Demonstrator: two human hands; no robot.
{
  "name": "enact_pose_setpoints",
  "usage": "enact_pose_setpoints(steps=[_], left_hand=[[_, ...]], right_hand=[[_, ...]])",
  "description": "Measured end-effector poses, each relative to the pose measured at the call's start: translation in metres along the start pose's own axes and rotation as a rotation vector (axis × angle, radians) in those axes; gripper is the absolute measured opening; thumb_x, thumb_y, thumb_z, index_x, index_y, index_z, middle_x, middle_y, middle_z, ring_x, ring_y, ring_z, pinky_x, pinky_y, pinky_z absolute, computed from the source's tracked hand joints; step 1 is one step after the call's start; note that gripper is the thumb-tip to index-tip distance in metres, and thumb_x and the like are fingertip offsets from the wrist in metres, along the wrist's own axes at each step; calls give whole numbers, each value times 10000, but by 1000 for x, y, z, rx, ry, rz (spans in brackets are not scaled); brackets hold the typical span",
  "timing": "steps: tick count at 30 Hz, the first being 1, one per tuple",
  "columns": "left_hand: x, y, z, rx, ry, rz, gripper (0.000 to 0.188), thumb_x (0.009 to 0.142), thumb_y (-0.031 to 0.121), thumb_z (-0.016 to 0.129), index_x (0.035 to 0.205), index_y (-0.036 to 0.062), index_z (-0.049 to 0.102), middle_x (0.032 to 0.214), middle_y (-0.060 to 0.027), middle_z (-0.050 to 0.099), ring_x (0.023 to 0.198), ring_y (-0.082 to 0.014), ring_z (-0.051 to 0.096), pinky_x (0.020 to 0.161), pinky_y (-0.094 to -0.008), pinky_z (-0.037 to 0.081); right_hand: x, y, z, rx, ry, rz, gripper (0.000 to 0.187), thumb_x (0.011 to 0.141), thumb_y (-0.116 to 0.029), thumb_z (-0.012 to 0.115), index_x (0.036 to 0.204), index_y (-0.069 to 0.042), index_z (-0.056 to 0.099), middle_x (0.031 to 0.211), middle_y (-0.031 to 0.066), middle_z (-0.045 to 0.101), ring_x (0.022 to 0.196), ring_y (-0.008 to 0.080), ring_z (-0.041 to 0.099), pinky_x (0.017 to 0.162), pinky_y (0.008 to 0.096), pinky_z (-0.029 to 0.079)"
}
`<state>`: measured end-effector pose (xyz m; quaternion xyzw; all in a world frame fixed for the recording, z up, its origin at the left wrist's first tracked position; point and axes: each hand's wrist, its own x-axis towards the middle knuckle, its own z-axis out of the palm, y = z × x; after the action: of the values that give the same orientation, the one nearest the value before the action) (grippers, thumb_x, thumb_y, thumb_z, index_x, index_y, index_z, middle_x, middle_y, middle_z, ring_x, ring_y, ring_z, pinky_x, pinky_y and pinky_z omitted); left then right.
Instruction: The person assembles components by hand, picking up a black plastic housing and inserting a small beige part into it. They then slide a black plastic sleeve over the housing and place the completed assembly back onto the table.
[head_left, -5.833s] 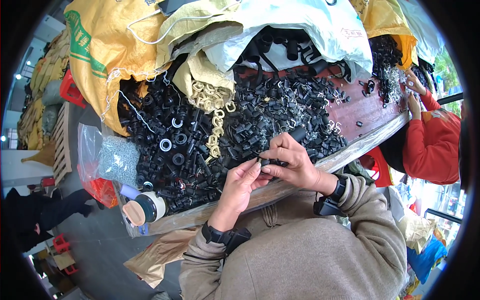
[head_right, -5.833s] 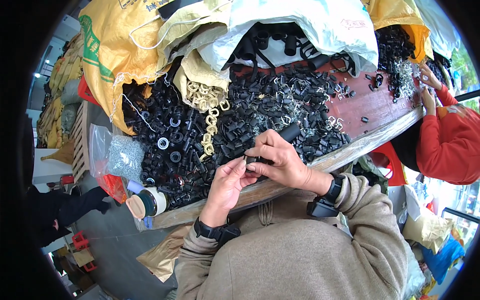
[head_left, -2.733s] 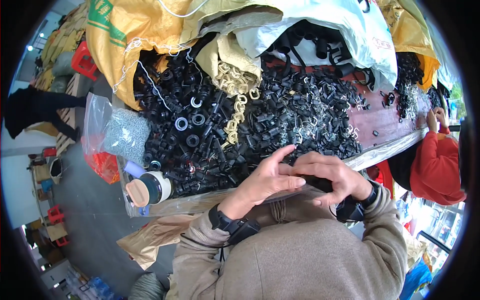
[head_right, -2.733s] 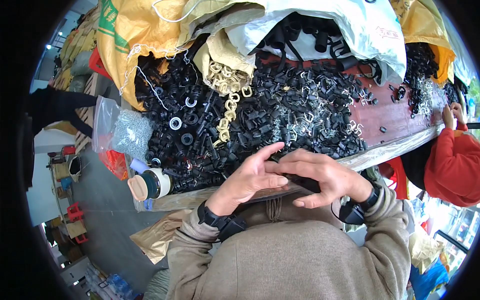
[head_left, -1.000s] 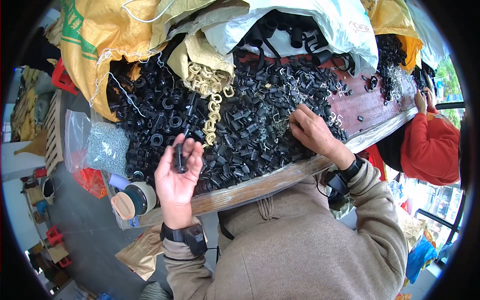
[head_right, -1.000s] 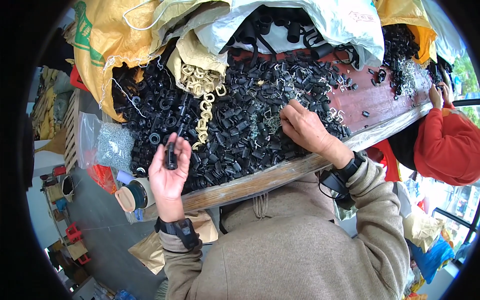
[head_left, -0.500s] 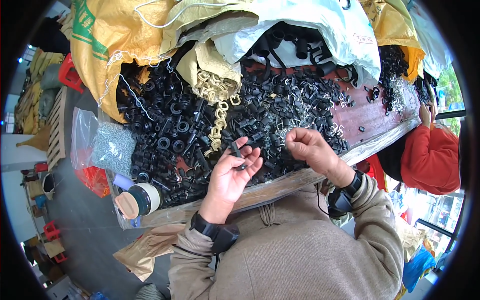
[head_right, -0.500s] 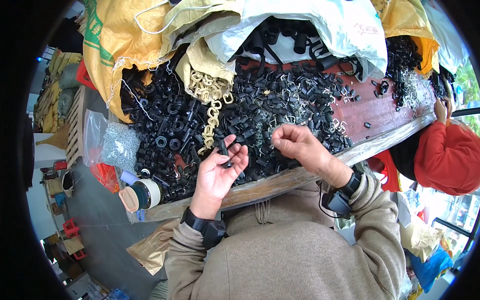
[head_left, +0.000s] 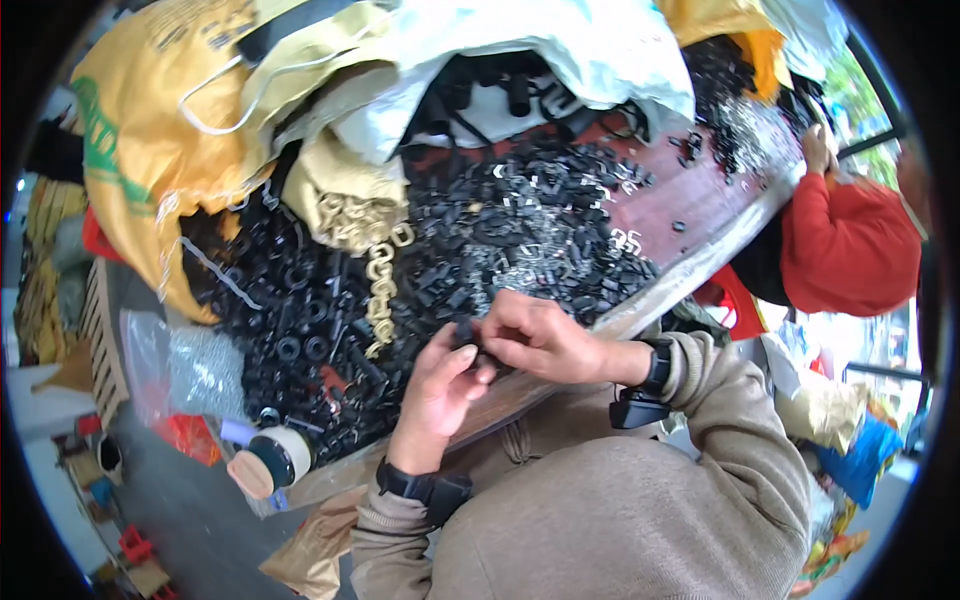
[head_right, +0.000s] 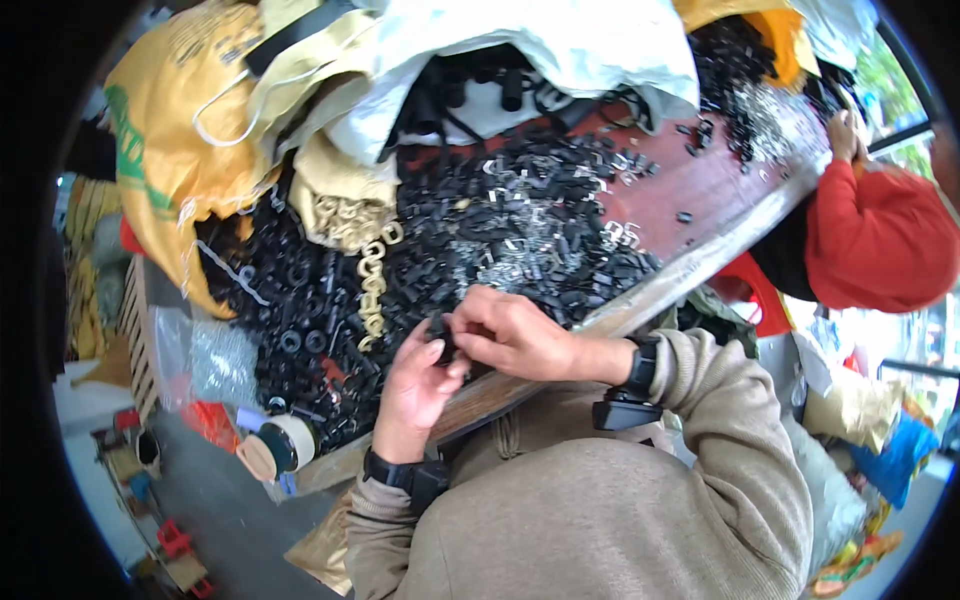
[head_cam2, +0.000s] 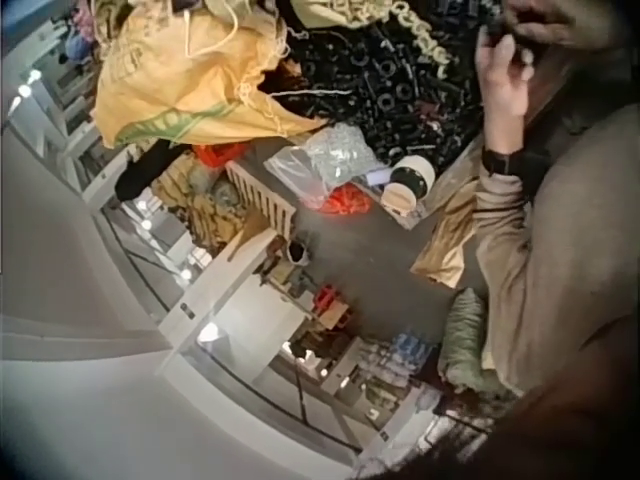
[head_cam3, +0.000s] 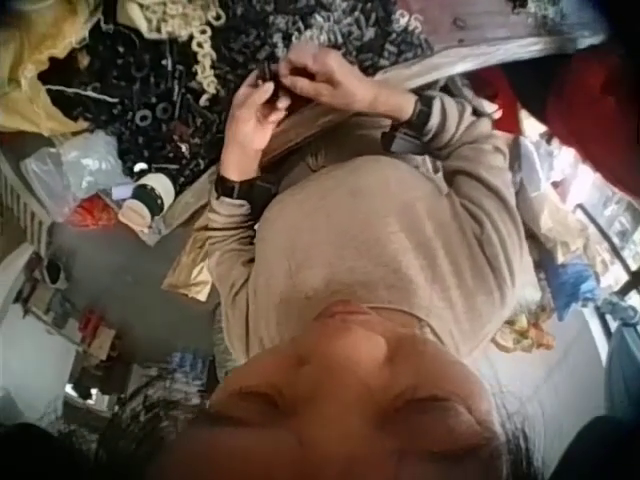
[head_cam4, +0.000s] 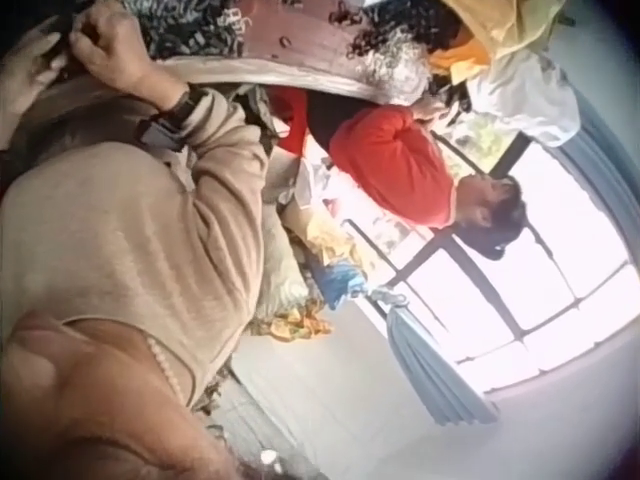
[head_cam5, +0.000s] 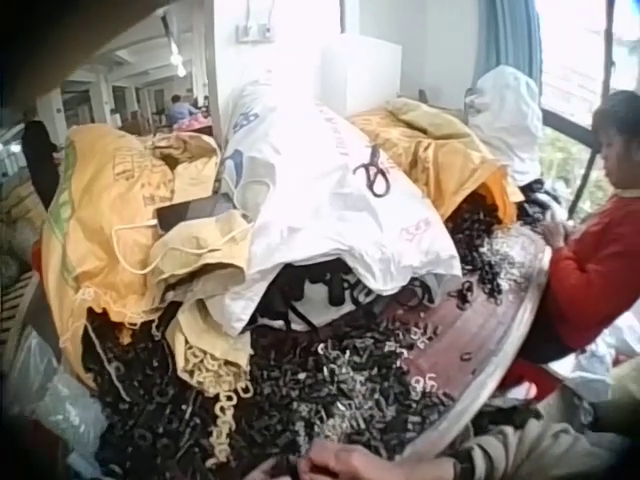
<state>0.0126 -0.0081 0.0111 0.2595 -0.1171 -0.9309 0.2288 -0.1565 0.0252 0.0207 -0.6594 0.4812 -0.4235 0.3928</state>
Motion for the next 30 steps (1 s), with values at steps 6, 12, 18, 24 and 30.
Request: enact_pose_setpoints(steps=[6,12,18,24,30], left_hand=[[-1,3,6,226,189,55,119,795,127,558,856,35,513,716,-41,532,606,-123,504,486,-173,391],[1,-1,6,109,162,77,129,800,162,570,807,44,518,700,-28,522,610,-117,503,518,-201,403],[0,-5,0,249,156,133,150,812,184,556,775,52,495,683,-19,497,614,-109,487,535,-206,390],[-1,-2,0,188,33,114,173,823,201,539,863,35,509,725,-27,504,628,-114,485,524,-209,388],[-7,3,5,12,-26,29,312,850,228,493,1071,7,487,880,-59,549,706,-129,531,575,-230,436]], right_hand=[[4,2,1,-164,66,-183,127,745,-96,563,852,-49,516,729,78,444,644,244,495,578,311,400],[5,2,1,-303,42,-337,146,731,-74,569,864,-40,521,742,72,448,635,227,487,566,307,397],[5,-1,0,-248,8,-320,143,715,4,568,846,-15,513,776,91,476,642,236,499,556,305,420],[3,-6,-2,-147,-18,-224,126,711,17,566,816,-14,504,762,90,472,636,234,493,561,302,419],[5,-12,-6,-276,-35,-247,123,704,-1,573,798,-33,500,773,73,469,688,229,487,622,295,393]])
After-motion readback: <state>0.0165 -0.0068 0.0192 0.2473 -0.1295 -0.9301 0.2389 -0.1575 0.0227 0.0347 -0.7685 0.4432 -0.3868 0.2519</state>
